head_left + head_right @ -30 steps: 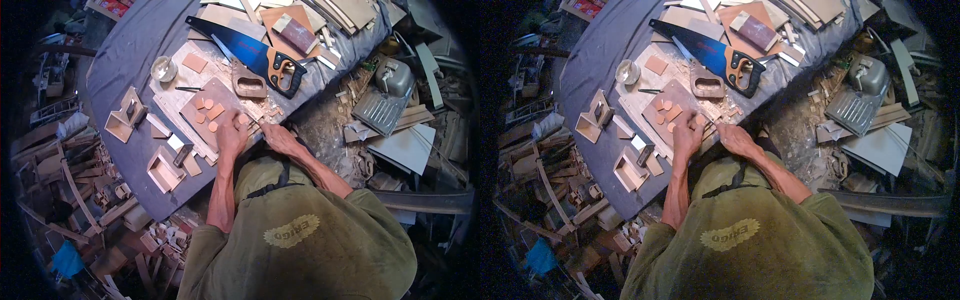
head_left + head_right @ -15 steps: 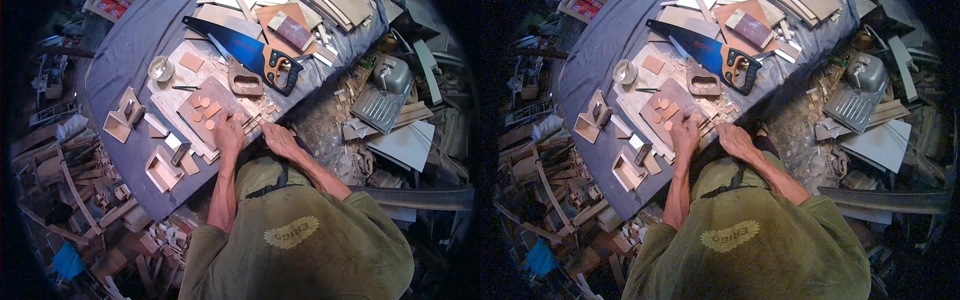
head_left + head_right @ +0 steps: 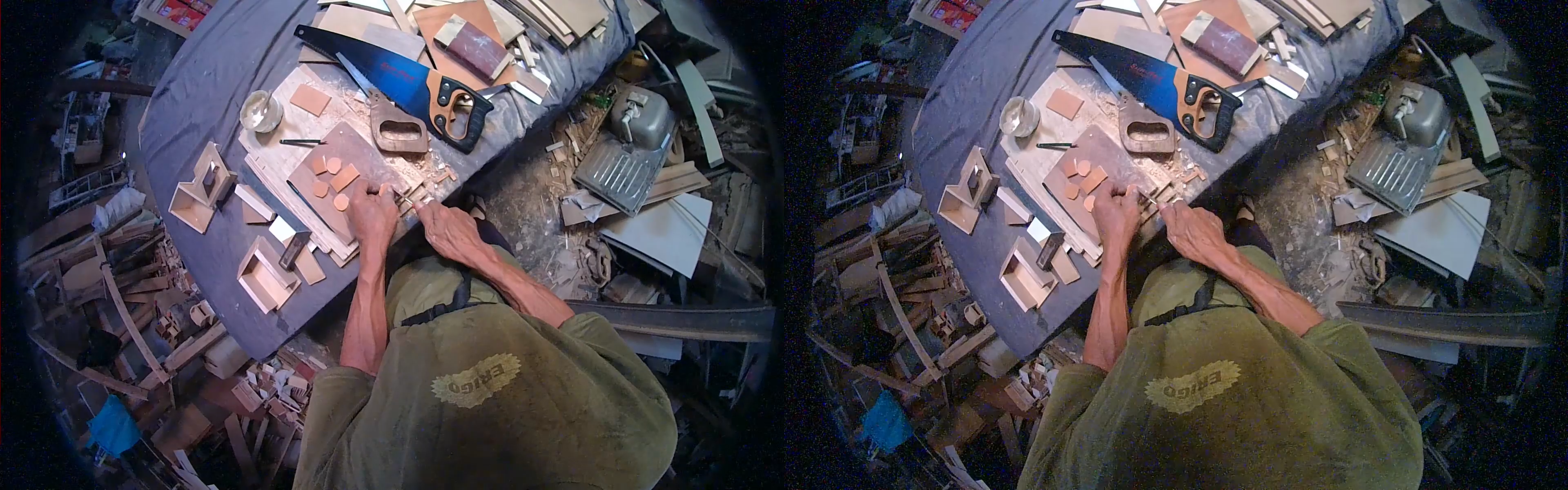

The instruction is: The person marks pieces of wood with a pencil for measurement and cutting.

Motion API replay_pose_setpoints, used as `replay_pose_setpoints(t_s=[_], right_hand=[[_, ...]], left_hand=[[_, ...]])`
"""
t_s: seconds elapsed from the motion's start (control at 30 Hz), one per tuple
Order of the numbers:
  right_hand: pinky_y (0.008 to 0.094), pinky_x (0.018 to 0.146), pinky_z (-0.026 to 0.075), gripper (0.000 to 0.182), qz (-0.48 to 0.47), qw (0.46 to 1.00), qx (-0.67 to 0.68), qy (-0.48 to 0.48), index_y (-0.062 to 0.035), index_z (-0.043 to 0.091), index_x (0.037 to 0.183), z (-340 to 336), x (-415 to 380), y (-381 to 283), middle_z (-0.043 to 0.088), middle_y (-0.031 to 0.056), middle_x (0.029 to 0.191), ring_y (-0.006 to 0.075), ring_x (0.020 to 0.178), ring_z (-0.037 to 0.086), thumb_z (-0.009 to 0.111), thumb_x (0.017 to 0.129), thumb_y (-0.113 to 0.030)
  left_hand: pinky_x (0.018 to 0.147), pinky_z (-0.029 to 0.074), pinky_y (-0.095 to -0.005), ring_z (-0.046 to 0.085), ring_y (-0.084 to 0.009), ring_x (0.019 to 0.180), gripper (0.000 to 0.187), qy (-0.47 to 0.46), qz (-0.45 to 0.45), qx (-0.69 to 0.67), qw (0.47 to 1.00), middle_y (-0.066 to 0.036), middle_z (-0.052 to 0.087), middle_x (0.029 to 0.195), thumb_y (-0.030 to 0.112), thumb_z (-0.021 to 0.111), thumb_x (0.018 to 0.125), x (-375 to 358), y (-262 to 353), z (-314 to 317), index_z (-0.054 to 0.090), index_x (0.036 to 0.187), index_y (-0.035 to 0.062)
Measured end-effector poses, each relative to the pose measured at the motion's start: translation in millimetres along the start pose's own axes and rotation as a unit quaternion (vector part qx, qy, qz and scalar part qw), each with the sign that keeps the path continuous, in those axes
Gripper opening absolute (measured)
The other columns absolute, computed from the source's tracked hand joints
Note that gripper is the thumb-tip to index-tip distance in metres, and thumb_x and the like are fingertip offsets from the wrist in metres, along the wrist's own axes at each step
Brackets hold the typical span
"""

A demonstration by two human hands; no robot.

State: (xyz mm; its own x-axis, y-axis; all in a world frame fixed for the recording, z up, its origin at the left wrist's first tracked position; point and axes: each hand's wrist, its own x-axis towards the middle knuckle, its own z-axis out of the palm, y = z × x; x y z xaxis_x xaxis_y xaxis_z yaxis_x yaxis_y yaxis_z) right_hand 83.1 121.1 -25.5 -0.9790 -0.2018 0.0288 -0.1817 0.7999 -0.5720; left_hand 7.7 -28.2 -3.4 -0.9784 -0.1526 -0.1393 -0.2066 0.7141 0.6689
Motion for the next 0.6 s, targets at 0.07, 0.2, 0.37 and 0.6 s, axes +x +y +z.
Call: replay_pose_setpoints(t_s=[0.07, 0.2, 0.37, 0.6], right_hand=[[0.0506, 0.053, 0.052, 0.027, 0.014, 1.0, 0.016, -0.005, 0.0005, 0.058, 0.099, -1, 1, -1, 0.061, 0.0227, 0.072, 0.0397, 0.061, 0.064, 0.046, 0.1, -0.024], [0.0549, 0.058, 0.05, 0.037, 0.102, 0.99, 0.099, -0.012, 0.001, 0.058, 0.088, 10, 0, 2, 0.061, 0.0264, 0.066, 0.045, 0.061, 0.062, 0.045, 0.101, -0.031], [0.0556, 0.06, 0.049, 0.041, 0.119, 0.986, 0.119, -0.014, 0.0014, 0.057, 0.084, 12, 0, -1, 0.061, 0.0275, 0.065, 0.0463, 0.063, 0.062, 0.045, 0.102, -0.033], [0.0555, 0.065, 0.049, 0.045, 0.08, 0.986, 0.148, -0.005, 0.0029, 0.059, 0.085, 22, 12, 4, 0.063, 0.0271, 0.072, 0.0483, 0.068, 0.062, 0.038, 0.104, -0.032]], left_hand=[[0.07, 0.05, -0.0493, 0.065, -0.044, 0.08, 0.025, 0.0, -0.002, 0.005, 1.0, -0.025, 0.067, 0.08, 0.02, 0.072, 0.08, 1, -3, 3, 0.061, 0.089, -0.0013], [0.072, 0.049, -0.0499, 0.065, -0.0443, 0.082, 0.026, -0.004, -0.005, 0.011, 1.0, -0.024, 0.067, 0.084, 0.021, 0.072, 0.08, 5, -10, 6, 0.061, 0.089, -0.0006], [0.07, 0.049, -0.0484, 0.064, -0.044, 0.08, 0.025, -0.022, -0.036, -0.01, 0.999, -0.023, 0.066, 0.082, 0.021, 0.072, 0.08, 3, 3, 2, 0.059, 0.087, 0.001], [0.07, 0.049, -0.0474, 0.064, -0.0423, 0.08, 0.023, -0.052, -0.055, 0.008, 0.997, -0.022, 0.065, 0.08, 0.017, 0.071, 0.08, 4, 8, -1, 0.057, 0.088, 0.0008]])
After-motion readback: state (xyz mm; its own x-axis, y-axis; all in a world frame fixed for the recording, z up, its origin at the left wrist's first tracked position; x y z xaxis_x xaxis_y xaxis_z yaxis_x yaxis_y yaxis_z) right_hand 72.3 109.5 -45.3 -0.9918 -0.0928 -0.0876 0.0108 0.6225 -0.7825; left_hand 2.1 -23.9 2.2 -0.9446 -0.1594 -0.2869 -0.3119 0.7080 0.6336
